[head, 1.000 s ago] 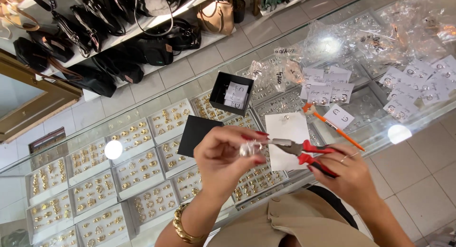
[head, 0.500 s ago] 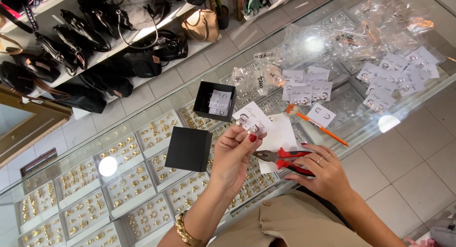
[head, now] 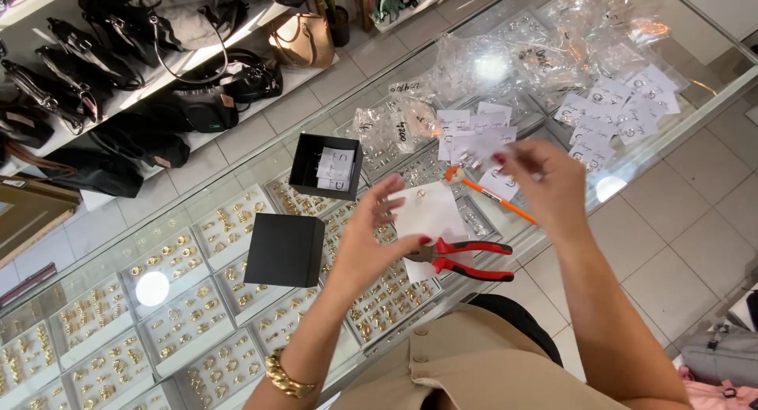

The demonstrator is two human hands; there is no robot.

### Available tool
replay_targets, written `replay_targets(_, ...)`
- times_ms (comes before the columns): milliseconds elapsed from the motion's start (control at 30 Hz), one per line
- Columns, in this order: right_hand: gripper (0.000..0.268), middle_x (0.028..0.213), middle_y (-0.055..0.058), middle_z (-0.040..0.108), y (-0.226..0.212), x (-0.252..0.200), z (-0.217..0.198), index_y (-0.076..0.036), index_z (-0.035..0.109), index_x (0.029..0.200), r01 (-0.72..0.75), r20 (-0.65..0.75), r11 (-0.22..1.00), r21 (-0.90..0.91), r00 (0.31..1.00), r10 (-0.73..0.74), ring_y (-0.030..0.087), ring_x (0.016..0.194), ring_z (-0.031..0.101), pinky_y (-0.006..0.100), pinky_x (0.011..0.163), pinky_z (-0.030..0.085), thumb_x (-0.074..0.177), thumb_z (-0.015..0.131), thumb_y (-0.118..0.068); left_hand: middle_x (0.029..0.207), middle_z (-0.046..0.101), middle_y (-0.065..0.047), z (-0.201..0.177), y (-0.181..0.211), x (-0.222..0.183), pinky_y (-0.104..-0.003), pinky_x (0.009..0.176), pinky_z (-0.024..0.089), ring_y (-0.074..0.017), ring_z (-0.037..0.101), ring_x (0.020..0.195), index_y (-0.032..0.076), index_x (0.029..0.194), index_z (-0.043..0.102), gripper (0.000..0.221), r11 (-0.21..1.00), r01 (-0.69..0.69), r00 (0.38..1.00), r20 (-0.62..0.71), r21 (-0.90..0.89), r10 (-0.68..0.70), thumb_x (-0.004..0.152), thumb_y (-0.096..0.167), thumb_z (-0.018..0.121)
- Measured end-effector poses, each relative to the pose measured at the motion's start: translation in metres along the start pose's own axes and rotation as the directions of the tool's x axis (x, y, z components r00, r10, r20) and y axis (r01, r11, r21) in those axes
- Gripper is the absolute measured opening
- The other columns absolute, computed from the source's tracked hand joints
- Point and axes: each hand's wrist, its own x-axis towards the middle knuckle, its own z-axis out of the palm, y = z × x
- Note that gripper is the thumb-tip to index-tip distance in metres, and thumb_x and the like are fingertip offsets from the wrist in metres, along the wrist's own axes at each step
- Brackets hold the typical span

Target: Attaching earrings to display cards and adjusting them with pliers at a jewelry counter

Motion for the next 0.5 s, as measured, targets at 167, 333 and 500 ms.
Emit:
replay_targets(167, 0.019, 0.096, 0.023, 0.072, 0.048, 0.042, -0.046, -0.001, 0.074, 0.126, 0.093, -0.076, 0.877, -0.471, 0.986, -0.146, 0.035, 0.085, 0.068, 0.042, 0.075, 0.053, 0.108, 0.068, 0.0, 0.089, 0.08, 0.005, -0.058, 0.012, -0.001, -0.025, 0.071, 0.061, -0.0139, 0.078, 0.085, 0.021, 0.103, 0.08, 0.018, 0.622, -0.06, 0.961, -0.124, 0.781, 0.248, 0.09, 0.01, 0.076)
replay_targets(333, 0.022, 0.102, 0.021, 0.071, 0.103, 0.047, -0.056, -0.01, 0.074, 0.129, -0.032, -0.018, 0.844, -0.535, 1.0, 0.026, 0.036, 0.089, 0.066, 0.046, 0.083, 0.053, 0.109, 0.067, -0.011, 0.085, 0.078, 0.011, -0.079, 0.01, -0.005, -0.033, 0.075, 0.06, -0.017, 0.074, 0.084, 0.032, 0.096, 0.078, 0.011, 0.407, 0.127, 0.983, -0.169, 0.905, 0.07, 0.091, 0.022, 0.074)
replay_targets(500, 0.036, 0.115, 0.021, 0.064, 0.078, 0.038, -0.035, 0.003, 0.072, 0.131, 0.12, -0.07, 0.727, -0.676, 0.972, -0.225, 0.037, 0.083, 0.067, 0.046, 0.078, 0.054, 0.098, 0.082, -0.007, 0.079, 0.076, 0.008, -0.074, -0.02, 0.005, -0.037, 0.074, 0.061, -0.0219, 0.073, 0.083, 0.027, 0.089, 0.075, 0.006, 0.283, 0.053, 0.997, -0.066, 0.958, 0.034, 0.09, 0.022, 0.073)
